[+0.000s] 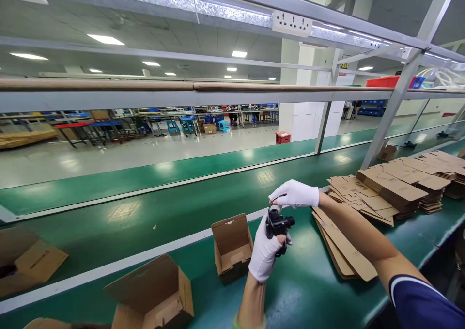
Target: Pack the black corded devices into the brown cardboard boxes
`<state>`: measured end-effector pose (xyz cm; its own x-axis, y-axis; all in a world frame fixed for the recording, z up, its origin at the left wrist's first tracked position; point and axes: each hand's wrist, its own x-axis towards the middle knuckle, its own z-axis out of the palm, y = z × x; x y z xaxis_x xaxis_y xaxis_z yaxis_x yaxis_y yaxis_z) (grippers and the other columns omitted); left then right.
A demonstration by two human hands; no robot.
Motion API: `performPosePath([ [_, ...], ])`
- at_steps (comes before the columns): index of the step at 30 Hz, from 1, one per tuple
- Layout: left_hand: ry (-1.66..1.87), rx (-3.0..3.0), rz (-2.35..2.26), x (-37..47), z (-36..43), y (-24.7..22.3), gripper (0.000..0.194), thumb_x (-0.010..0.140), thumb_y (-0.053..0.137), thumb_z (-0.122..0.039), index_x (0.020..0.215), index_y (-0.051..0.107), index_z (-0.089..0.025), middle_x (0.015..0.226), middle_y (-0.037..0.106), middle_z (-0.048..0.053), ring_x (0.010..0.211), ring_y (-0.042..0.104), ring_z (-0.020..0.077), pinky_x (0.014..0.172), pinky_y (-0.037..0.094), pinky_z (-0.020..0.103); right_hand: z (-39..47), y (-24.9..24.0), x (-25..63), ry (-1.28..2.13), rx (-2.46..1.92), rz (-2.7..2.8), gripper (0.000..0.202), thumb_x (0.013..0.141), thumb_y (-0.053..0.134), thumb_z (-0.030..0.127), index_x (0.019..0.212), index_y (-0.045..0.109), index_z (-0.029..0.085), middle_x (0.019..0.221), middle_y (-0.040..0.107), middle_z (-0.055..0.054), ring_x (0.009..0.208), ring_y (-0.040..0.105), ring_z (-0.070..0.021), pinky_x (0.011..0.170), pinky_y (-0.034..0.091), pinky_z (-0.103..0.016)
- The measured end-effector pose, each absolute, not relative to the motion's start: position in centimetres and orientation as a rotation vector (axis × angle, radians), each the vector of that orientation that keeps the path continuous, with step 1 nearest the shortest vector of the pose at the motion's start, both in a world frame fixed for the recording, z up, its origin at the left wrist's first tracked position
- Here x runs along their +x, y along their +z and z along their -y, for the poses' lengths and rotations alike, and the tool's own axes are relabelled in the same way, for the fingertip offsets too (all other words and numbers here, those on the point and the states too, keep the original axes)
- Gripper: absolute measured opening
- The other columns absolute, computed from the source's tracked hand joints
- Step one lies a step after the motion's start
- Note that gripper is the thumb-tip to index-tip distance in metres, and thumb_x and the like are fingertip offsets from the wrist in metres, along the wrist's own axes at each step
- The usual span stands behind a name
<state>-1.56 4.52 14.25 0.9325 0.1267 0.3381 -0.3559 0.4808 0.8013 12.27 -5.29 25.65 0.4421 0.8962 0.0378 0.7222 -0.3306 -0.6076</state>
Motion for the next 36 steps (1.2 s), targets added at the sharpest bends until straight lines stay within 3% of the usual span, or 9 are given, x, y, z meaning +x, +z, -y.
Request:
performPosePath([
  [3, 0.386, 0.909, 0.219, -1.7, -5.2, 14.2, 0.051, 0.072, 0.076, -0.044, 0.110, 0.058, -0.015, 0.087, 0.065, 0.008, 0.068, 0.060, 0.0158, 0.062, 0.048, 0.026, 5.8, 23.3, 12.7, 0.557, -2.097, 1.178, 0.044, 0.086, 0.050, 0.038, 0.116, 0.066, 0.011, 0.081, 0.070, -0.003, 0.037, 0.044, -0.0078, 0.036, 0.038, -0.020],
  [6, 0.512, 0.660, 0.058, -1.5, -6.2, 14.1, 0.043, 0.074, 0.075, -0.037, 0.110, 0.060, -0.021, 0.104, 0.065, 0.007, 0.096, 0.062, 0.0207, 0.082, 0.051, 0.029, 6.8, 21.1, 11.9, 0.519, -2.149, 1.226, 0.044, 0.090, 0.043, 0.032, 0.126, 0.059, 0.013, 0.084, 0.070, -0.001, 0.038, 0.047, -0.0077, 0.039, 0.041, -0.020],
  [10, 0.527, 0.367, -0.030, -1.2, -7.9, 14.2, 0.047, 0.078, 0.067, -0.042, 0.121, 0.057, -0.024, 0.129, 0.056, 0.008, 0.121, 0.051, 0.0263, 0.101, 0.044, 0.039, 8.0, 18.8, 8.9, 0.253, -2.348, 1.538, 0.037, 0.088, 0.041, 0.019, 0.117, 0.064, 0.022, 0.085, 0.071, 0.000, 0.070, 0.064, -0.0162, 0.063, 0.047, -0.025],
  [12, 0.523, 0.310, -0.040, -1.1, -8.5, 14.3, 0.044, 0.081, 0.064, -0.043, 0.119, 0.058, -0.024, 0.127, 0.057, 0.010, 0.115, 0.056, 0.0251, 0.097, 0.047, 0.039, 8.3, 18.4, 6.9, 0.155, -2.452, 1.719, 0.034, 0.085, 0.045, 0.015, 0.112, 0.063, 0.022, 0.086, 0.070, 0.000, 0.076, 0.064, -0.0188, 0.063, 0.045, -0.026],
  [16, 0.575, 0.384, -0.107, -1.1, -7.9, 14.4, 0.038, 0.079, 0.068, -0.039, 0.111, 0.062, -0.020, 0.111, 0.065, 0.010, 0.083, 0.062, 0.0141, 0.072, 0.052, 0.023, 8.6, 19.8, 3.5, 0.103, -2.511, 1.994, 0.027, 0.078, 0.052, 0.012, 0.102, 0.060, 0.020, 0.080, 0.067, -0.001, 0.065, 0.062, -0.0182, 0.053, 0.035, -0.025],
  [21, 0.722, 0.682, -0.106, -1.3, -5.8, 14.3, 0.037, 0.079, 0.069, -0.043, 0.105, 0.061, -0.017, 0.091, 0.067, 0.006, 0.069, 0.059, 0.0124, 0.065, 0.049, 0.024, 8.2, 22.0, 3.2, -0.035, -2.298, 1.853, 0.014, 0.087, 0.048, 0.018, 0.085, 0.061, 0.021, 0.073, 0.064, -0.001, 0.065, 0.059, -0.0161, 0.057, 0.035, -0.025],
  [28, 0.645, 0.761, -0.045, -1.5, -4.9, 13.5, 0.044, 0.079, 0.069, -0.043, 0.115, 0.058, -0.022, 0.106, 0.065, 0.005, 0.098, 0.063, 0.0201, 0.088, 0.049, 0.030, 6.6, 20.7, 5.1, 0.359, -1.742, 0.971, 0.021, 0.086, 0.052, 0.033, 0.100, 0.056, 0.017, 0.073, 0.062, 0.000, 0.050, 0.057, -0.0129, 0.050, 0.046, -0.024],
  [33, 0.624, 0.852, 0.001, -1.5, -5.0, 13.4, 0.046, 0.077, 0.071, -0.045, 0.115, 0.058, -0.023, 0.107, 0.065, 0.005, 0.099, 0.062, 0.0222, 0.092, 0.049, 0.035, 5.8, 20.4, 5.6, 0.460, -1.609, 0.871, 0.043, 0.081, 0.058, 0.033, 0.118, 0.046, 0.016, 0.065, 0.060, 0.003, 0.048, 0.059, -0.0148, 0.049, 0.048, -0.024],
  [36, 0.634, 0.876, 0.013, -1.4, -5.0, 13.3, 0.050, 0.076, 0.071, -0.048, 0.117, 0.058, -0.023, 0.114, 0.063, 0.007, 0.105, 0.060, 0.0238, 0.096, 0.047, 0.035, 5.4, 21.1, 5.7, 0.582, -1.569, 0.929, 0.047, 0.080, 0.060, 0.042, 0.116, 0.051, 0.012, 0.060, 0.060, 0.002, 0.047, 0.059, -0.0163, 0.048, 0.049, -0.026],
])
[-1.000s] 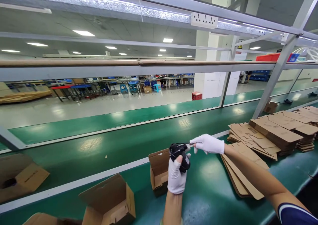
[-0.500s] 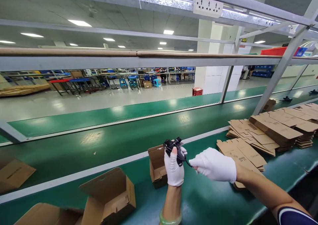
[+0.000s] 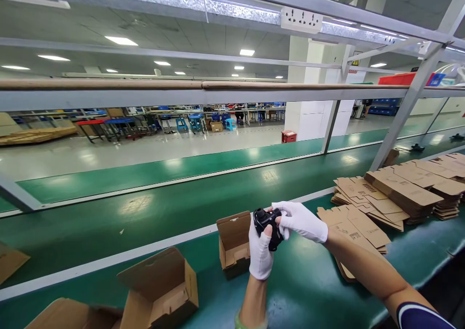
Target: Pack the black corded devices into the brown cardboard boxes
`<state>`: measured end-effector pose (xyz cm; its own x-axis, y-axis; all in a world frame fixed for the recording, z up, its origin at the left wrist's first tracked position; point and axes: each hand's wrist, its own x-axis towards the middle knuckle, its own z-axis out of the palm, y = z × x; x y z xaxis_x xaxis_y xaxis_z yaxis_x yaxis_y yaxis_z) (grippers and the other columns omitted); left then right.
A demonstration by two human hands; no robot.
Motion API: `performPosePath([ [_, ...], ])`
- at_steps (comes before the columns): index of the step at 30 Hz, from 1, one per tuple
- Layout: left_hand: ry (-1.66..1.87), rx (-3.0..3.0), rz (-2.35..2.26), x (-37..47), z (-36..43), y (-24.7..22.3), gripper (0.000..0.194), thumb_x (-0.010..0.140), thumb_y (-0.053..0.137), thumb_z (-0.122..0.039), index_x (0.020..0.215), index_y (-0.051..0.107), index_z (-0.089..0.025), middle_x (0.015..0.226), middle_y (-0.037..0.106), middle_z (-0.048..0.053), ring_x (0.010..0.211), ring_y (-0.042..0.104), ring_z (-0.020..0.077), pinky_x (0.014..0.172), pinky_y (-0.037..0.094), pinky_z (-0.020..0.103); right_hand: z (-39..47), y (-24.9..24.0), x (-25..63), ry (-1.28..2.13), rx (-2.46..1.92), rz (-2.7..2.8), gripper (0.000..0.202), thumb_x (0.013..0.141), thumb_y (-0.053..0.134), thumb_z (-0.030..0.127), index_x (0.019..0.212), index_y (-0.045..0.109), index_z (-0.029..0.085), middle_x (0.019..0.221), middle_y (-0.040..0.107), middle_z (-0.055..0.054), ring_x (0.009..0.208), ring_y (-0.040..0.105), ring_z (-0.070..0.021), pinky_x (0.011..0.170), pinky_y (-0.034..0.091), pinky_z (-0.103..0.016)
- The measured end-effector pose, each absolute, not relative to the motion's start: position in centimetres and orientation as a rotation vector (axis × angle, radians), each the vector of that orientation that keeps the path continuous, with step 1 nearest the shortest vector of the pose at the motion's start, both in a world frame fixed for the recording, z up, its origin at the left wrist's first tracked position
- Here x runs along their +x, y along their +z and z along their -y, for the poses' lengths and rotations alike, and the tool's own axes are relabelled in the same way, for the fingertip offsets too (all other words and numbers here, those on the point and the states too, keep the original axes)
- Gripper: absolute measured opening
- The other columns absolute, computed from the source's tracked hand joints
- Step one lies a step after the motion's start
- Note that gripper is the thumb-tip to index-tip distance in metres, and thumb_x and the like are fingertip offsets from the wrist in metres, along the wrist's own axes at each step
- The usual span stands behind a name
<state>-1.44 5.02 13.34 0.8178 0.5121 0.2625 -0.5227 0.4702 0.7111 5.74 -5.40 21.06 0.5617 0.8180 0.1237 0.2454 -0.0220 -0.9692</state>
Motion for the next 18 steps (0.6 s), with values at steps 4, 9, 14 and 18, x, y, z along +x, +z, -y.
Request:
performPosePath([
  [4, 0.706, 0.928, 0.017, -2.0, -5.9, 13.1, 0.058, 0.076, 0.070, -0.053, 0.123, 0.054, -0.022, 0.125, 0.057, 0.010, 0.116, 0.054, 0.0258, 0.100, 0.044, 0.034, 4.3, 22.3, 5.5, 0.607, -1.562, 1.018, 0.041, 0.081, 0.061, 0.041, 0.111, 0.057, 0.013, 0.060, 0.059, 0.002, 0.047, 0.057, -0.0144, 0.048, 0.048, -0.024],
  [9, 0.843, 1.115, 0.008, -5.4, -10.6, 11.9, 0.085, 0.072, 0.067, -0.065, 0.139, 0.039, -0.021, 0.137, 0.048, 0.015, 0.128, 0.044, 0.0311, 0.110, 0.033, 0.041, 0.7, 21.2, 5.6, 0.663, -1.623, 1.227, 0.039, 0.084, 0.056, 0.029, 0.120, 0.057, 0.013, 0.066, 0.062, 0.002, 0.050, 0.059, -0.0139, 0.053, 0.050, -0.024],
  [14, 1.135, 1.427, -0.347, -8.8, -15.1, 8.0, 0.064, 0.083, 0.064, -0.047, 0.137, 0.043, -0.019, 0.142, 0.044, 0.014, 0.134, 0.037, 0.0268, 0.115, 0.022, 0.041, -3.4, 18.0, 6.5, 0.556, -1.925, 1.419, 0.034, 0.085, 0.055, 0.021, 0.118, 0.060, 0.014, 0.069, 0.065, 0.001, 0.059, 0.063, -0.0151, 0.066, 0.050, -0.025],
  [18, 0.957, 1.659, -0.608, -8.4, -15.9, 4.2, 0.054, 0.080, 0.063, -0.022, 0.133, 0.049, -0.020, 0.140, 0.048, 0.012, 0.131, 0.042, 0.0278, 0.113, 0.028, 0.044, -5.2, 16.9, 7.2, 0.448, -2.163, 1.642, 0.034, 0.090, 0.055, 0.022, 0.123, 0.058, 0.017, 0.072, 0.067, 0.000, 0.065, 0.065, -0.0163, 0.068, 0.048, -0.024],
])
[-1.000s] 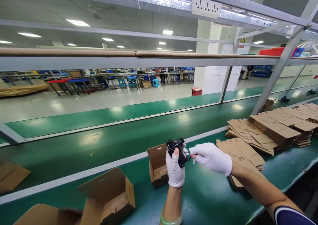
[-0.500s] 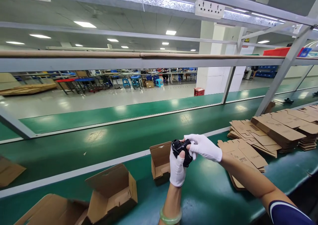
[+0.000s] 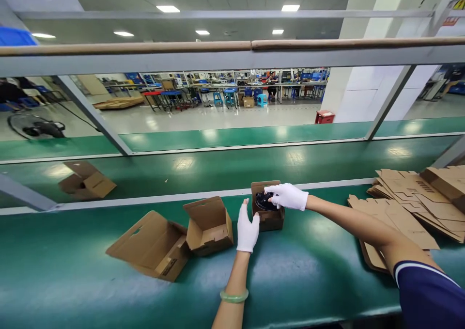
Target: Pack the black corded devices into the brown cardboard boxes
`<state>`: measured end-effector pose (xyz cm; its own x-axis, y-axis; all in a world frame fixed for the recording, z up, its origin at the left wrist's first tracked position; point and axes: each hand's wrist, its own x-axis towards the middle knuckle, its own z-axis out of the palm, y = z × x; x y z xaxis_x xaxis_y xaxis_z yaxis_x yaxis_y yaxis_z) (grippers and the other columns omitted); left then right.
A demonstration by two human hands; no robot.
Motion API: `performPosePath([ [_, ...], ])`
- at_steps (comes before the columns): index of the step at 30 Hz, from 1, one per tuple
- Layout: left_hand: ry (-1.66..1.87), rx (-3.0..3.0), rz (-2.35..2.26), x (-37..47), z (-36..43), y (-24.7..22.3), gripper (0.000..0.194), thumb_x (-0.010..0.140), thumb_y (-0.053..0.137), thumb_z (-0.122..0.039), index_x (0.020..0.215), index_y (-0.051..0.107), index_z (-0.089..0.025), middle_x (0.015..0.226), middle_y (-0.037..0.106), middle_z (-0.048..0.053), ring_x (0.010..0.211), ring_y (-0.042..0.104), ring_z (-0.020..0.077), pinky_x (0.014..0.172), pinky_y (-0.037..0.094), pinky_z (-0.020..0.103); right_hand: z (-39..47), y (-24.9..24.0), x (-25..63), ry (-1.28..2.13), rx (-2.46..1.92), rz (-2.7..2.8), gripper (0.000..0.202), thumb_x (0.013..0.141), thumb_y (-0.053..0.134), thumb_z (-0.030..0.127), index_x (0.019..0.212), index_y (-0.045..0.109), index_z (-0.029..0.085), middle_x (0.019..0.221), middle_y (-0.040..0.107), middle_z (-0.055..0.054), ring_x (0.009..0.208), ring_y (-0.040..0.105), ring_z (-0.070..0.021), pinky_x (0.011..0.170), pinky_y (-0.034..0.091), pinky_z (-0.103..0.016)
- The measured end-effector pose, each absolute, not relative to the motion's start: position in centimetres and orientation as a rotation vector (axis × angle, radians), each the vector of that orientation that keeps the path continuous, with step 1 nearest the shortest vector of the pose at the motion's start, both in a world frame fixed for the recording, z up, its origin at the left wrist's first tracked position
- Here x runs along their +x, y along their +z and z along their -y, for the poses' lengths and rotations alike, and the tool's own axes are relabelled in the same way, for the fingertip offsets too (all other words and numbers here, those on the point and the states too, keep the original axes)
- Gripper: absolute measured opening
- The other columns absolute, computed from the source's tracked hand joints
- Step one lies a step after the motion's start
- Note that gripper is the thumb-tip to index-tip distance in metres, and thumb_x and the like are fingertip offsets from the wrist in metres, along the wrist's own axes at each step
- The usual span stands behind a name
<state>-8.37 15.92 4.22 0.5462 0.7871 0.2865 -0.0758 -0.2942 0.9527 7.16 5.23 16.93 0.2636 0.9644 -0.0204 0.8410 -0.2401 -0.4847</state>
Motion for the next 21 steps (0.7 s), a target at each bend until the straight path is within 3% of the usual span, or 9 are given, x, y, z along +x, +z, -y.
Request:
performPosePath([
  [5, 0.904, 1.738, -0.625, -7.0, -15.4, 2.1, 0.045, 0.079, 0.051, -0.011, 0.122, 0.059, -0.019, 0.128, 0.059, 0.010, 0.121, 0.053, 0.0274, 0.109, 0.037, 0.044, -7.1, 17.0, 6.9, 0.262, -2.428, 2.234, 0.028, 0.093, 0.051, 0.031, 0.118, 0.062, 0.023, 0.094, 0.069, -0.006, 0.081, 0.065, -0.0222, 0.066, 0.045, -0.026],
  [11, 0.887, 1.860, -0.595, -7.1, -15.1, 1.7, 0.049, 0.080, 0.044, -0.008, 0.128, 0.055, -0.013, 0.131, 0.057, 0.010, 0.123, 0.051, 0.0229, 0.109, 0.038, 0.036, -9.8, 14.8, 5.8, 0.463, -2.444, 2.474, 0.023, 0.086, 0.062, 0.029, 0.109, 0.066, 0.029, 0.089, 0.069, -0.002, 0.074, 0.066, -0.0223, 0.060, 0.045, -0.026],
  [15, 0.892, 1.911, -0.576, -7.2, -15.1, 1.7, 0.049, 0.082, 0.041, -0.008, 0.129, 0.053, -0.014, 0.131, 0.056, 0.009, 0.122, 0.051, 0.0213, 0.109, 0.038, 0.035, -9.2, 14.7, 5.8, 0.209, -2.523, 2.336, 0.032, 0.088, 0.059, 0.030, 0.118, 0.057, 0.019, 0.094, 0.067, -0.010, 0.082, 0.065, -0.0273, 0.064, 0.048, -0.031],
  [18, 0.898, 1.921, -0.575, -7.2, -15.0, 1.9, 0.050, 0.082, 0.041, -0.007, 0.129, 0.053, -0.017, 0.129, 0.057, 0.008, 0.121, 0.052, 0.0203, 0.109, 0.039, 0.034, -7.8, 15.0, 5.8, -0.037, -2.595, 2.164, 0.025, 0.092, 0.052, 0.024, 0.115, 0.055, 0.015, 0.103, 0.063, -0.015, 0.093, 0.062, -0.0307, 0.070, 0.048, -0.034],
  [21, 0.900, 1.923, -0.588, -7.1, -15.0, 2.0, 0.050, 0.081, 0.041, -0.007, 0.129, 0.053, -0.016, 0.129, 0.057, 0.008, 0.121, 0.052, 0.0203, 0.108, 0.039, 0.034, -6.6, 14.7, 5.7, -0.052, -2.636, 2.105, 0.018, 0.094, 0.047, 0.018, 0.108, 0.058, 0.015, 0.097, 0.064, -0.014, 0.090, 0.063, -0.0293, 0.072, 0.048, -0.035],
])
